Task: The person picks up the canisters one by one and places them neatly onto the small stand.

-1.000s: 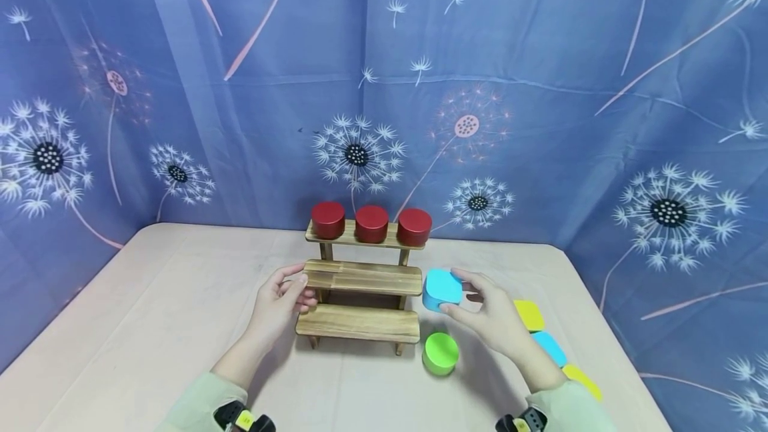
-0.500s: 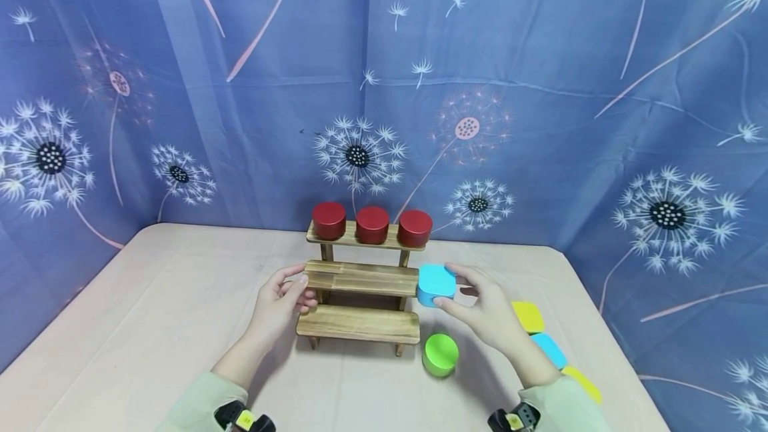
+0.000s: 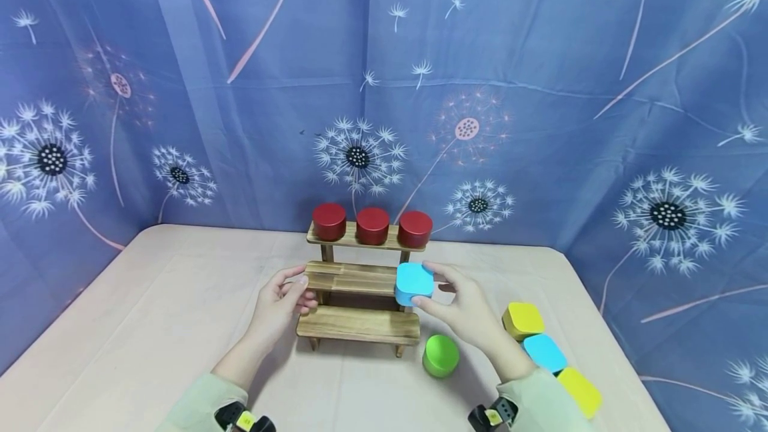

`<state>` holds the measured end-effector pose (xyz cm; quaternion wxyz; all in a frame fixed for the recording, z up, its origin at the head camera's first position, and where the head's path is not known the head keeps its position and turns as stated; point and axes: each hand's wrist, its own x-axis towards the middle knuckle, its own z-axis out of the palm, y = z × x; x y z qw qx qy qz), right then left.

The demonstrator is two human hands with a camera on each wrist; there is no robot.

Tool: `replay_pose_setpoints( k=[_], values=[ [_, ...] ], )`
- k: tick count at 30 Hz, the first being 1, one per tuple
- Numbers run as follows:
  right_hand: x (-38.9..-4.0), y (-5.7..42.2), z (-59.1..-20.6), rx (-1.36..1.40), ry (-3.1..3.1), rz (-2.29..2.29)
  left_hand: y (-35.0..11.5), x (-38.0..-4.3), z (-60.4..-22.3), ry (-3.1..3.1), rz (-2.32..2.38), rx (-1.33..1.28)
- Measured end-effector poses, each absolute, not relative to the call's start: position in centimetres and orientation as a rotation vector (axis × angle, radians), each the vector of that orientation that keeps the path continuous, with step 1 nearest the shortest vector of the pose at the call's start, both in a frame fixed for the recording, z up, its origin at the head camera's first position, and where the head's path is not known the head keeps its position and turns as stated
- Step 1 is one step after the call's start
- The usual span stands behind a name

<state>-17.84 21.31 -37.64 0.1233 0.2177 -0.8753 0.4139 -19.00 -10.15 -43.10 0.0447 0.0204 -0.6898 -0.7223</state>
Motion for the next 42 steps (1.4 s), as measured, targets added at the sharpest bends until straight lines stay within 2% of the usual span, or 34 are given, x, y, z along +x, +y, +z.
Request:
replay_pose_setpoints(
  k=[42],
  values=[
    [-19.5, 13.4, -37.2, 0.783, -2.46, 1.358, -10.2, -19.0, -43.1, -2.095, -2.22, 0.056]
  ],
)
